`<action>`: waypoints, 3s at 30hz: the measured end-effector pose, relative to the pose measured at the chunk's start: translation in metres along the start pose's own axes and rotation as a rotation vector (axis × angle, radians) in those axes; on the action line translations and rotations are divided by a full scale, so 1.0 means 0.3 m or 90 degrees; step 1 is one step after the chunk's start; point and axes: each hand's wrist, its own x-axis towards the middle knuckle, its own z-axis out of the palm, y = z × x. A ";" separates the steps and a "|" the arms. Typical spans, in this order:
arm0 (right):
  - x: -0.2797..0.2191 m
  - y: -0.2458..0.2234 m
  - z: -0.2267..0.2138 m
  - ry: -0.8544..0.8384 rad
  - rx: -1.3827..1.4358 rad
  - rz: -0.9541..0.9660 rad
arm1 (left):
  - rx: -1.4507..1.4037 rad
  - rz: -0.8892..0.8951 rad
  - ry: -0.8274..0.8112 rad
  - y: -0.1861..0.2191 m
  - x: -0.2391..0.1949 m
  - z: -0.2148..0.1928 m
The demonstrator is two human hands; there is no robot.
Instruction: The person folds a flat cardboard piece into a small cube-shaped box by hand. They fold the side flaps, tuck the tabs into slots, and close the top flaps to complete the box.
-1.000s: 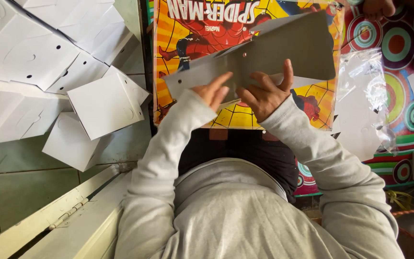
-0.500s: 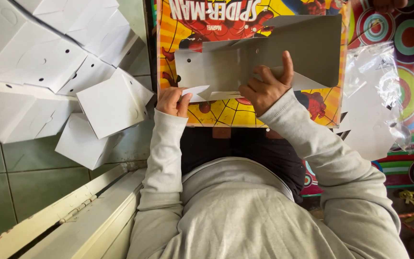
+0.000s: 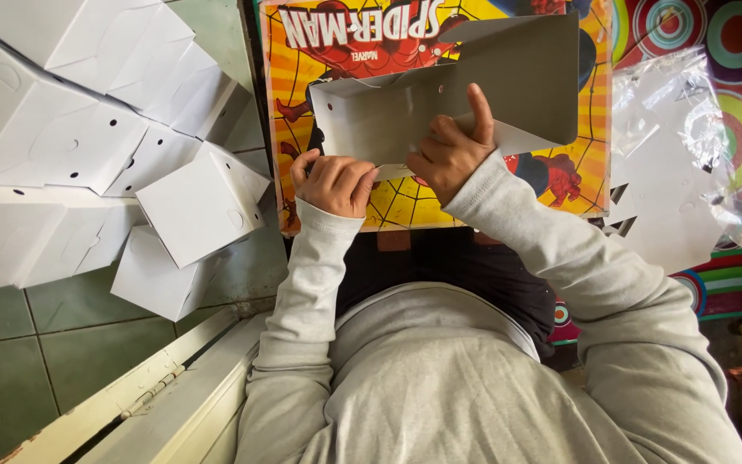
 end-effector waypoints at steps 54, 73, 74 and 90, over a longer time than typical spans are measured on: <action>0.000 -0.021 0.094 0.090 0.043 0.028 | -0.057 -0.063 0.187 -0.103 -0.185 0.039; 0.001 -0.032 0.105 0.099 0.059 0.035 | 0.044 0.073 0.193 -0.043 -0.110 0.059; 0.001 -0.032 0.103 0.098 0.059 0.035 | 0.048 0.056 0.196 -0.053 -0.125 0.066; 0.011 -0.047 0.081 0.103 0.068 0.040 | 0.050 0.094 0.119 -0.052 -0.063 0.118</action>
